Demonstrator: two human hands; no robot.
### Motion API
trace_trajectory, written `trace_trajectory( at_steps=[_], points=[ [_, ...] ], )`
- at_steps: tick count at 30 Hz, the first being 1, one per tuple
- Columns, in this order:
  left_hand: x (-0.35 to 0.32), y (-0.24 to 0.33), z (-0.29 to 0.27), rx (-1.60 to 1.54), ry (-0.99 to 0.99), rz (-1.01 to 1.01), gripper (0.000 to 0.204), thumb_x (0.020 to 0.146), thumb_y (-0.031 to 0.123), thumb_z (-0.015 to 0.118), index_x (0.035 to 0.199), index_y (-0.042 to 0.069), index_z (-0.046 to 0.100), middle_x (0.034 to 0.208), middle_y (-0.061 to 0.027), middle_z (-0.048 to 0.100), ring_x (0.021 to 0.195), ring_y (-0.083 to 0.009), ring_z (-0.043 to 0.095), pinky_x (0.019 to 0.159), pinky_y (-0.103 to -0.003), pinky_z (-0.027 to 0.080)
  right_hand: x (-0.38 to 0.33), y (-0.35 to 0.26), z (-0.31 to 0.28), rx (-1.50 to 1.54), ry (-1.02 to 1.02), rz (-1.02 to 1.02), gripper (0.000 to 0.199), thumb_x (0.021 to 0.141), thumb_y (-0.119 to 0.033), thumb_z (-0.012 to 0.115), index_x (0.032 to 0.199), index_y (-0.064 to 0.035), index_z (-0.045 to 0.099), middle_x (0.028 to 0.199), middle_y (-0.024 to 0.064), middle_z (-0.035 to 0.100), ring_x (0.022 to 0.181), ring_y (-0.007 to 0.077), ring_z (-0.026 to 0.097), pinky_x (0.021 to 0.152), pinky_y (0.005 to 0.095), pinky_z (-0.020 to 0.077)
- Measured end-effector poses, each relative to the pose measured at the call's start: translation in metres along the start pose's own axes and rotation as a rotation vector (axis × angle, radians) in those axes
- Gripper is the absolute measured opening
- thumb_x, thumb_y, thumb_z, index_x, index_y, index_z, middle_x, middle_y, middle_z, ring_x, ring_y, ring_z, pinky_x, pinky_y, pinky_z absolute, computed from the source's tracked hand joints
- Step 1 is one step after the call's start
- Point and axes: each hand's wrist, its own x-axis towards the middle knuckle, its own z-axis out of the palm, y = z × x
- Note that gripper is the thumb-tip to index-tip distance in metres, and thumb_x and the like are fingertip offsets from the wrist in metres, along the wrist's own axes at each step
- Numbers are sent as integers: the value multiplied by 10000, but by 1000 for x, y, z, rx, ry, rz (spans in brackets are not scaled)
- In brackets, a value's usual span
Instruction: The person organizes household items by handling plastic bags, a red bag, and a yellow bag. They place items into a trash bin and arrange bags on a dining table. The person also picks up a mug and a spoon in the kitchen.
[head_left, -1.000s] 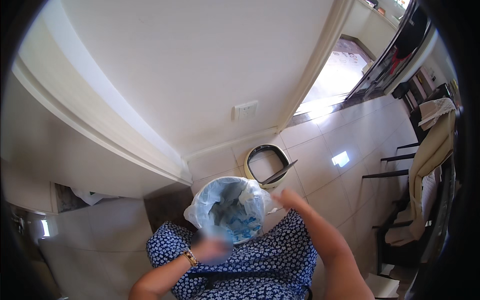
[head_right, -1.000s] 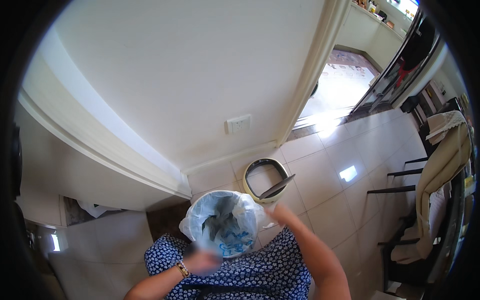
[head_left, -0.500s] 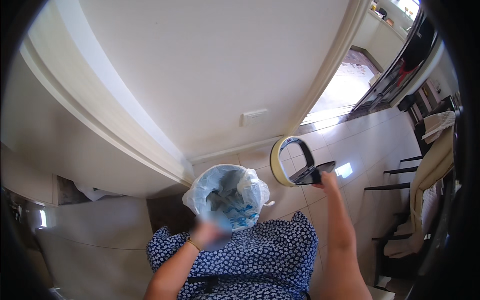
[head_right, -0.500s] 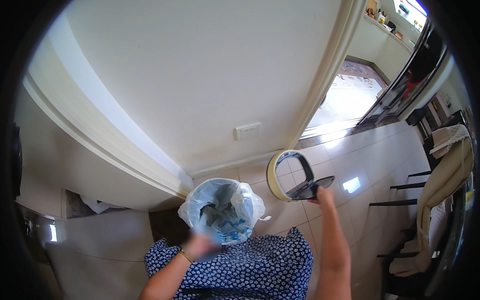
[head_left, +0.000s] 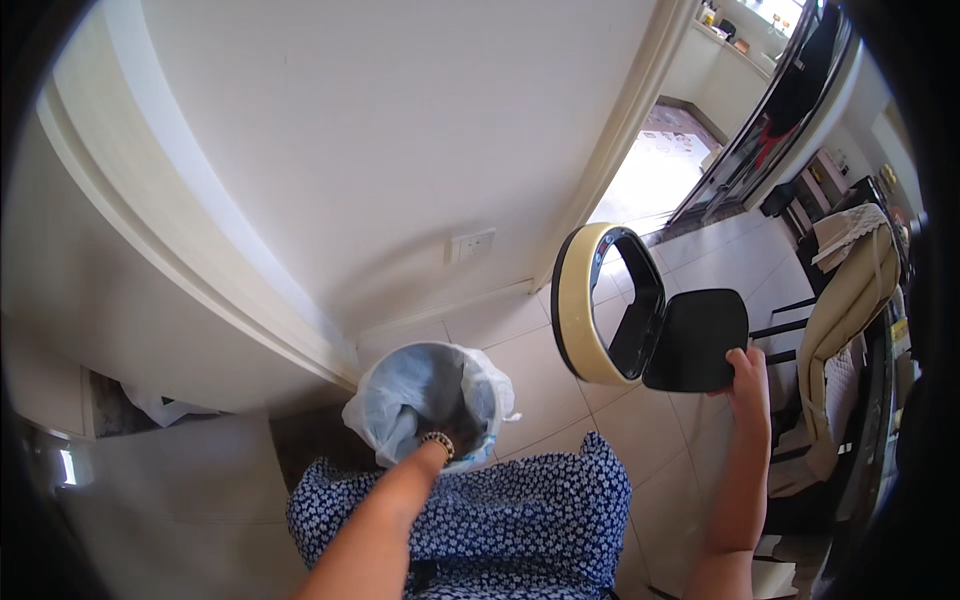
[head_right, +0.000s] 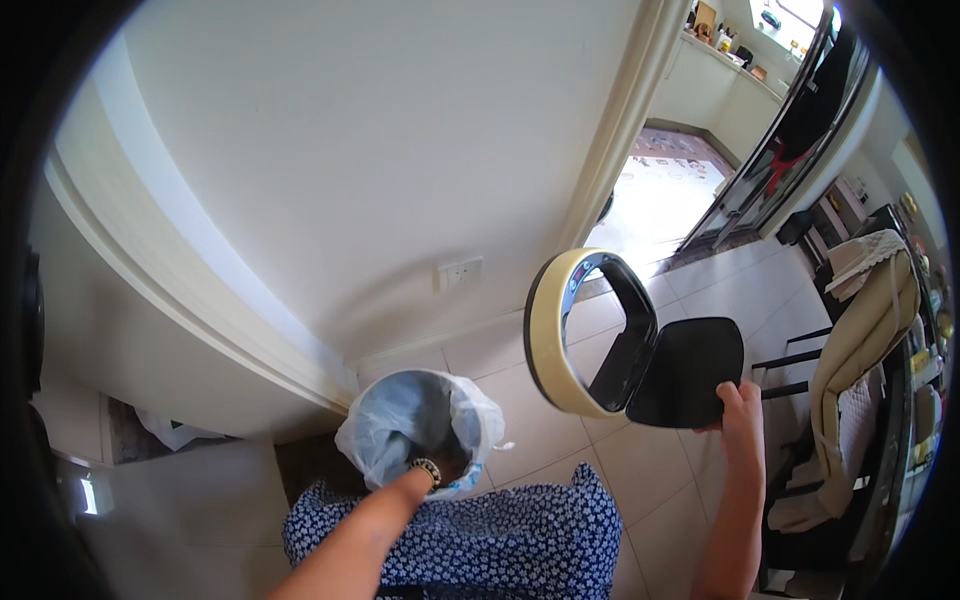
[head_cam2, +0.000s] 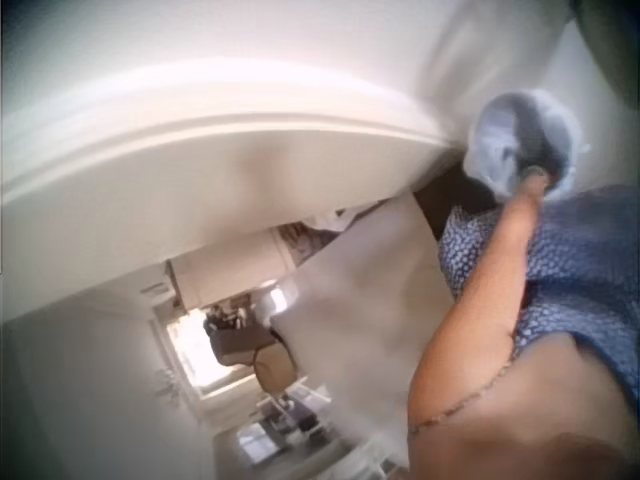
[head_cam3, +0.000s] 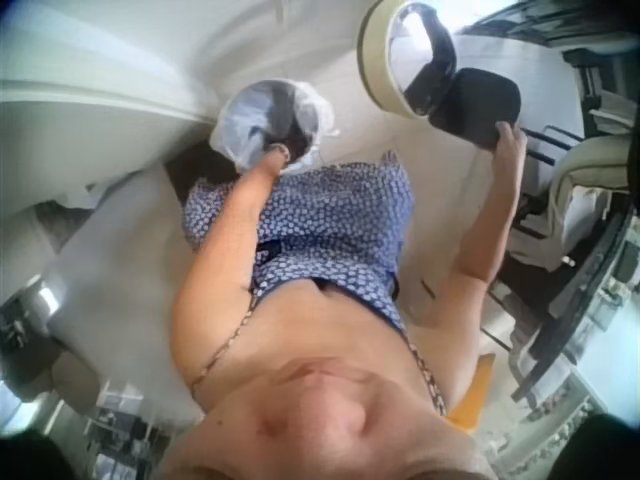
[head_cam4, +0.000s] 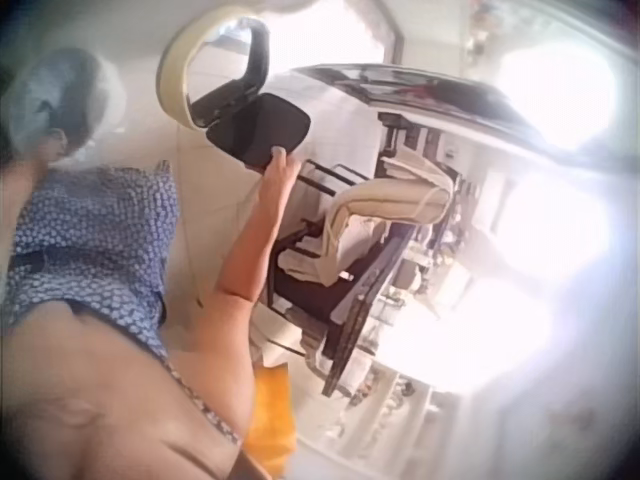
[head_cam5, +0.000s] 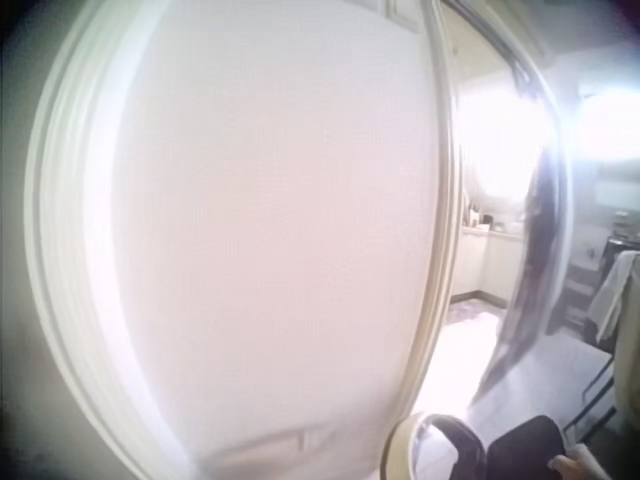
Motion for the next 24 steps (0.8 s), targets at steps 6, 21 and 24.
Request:
trace_trajectory(
  at_steps=[6, 21, 24],
  points=[
    [61, -56, 116, 73, -328, 211, 356, 821, 271, 409, 1092, 63, 511, 1085, -167, 542, 922, -332, 543, 855, -443, 404, -28, -30, 23, -142, -142, -184, 152, 767, -91, 452, 695, 28, 514, 570, 49, 515, 459, 126, 498, 363, 269, 394],
    [-212, -29, -116, -1911, 134, -614, 688, 808, 458, 531, 1304, 159, 158, 1296, -154, 308, 1071, -398, 453, 775, -490, 463, -30, -43, 251, -891, -857, -1122, 218, 816, -198, 491, 1011, -140, 569, 728, 136, 612, 690, 305, 600, 636, 390, 476],
    [-199, -21, -107, -2049, 114, -521, 659, 821, 375, 549, 1317, 184, 159, 1312, -171, 273, 1092, -408, 413, 811, -532, 433, -37, -44, 264, -789, -905, -1129, 204, 805, -210, 527, 990, -145, 584, 782, 115, 622, 750, 282, 602, 681, 371, 476]
  ],
)
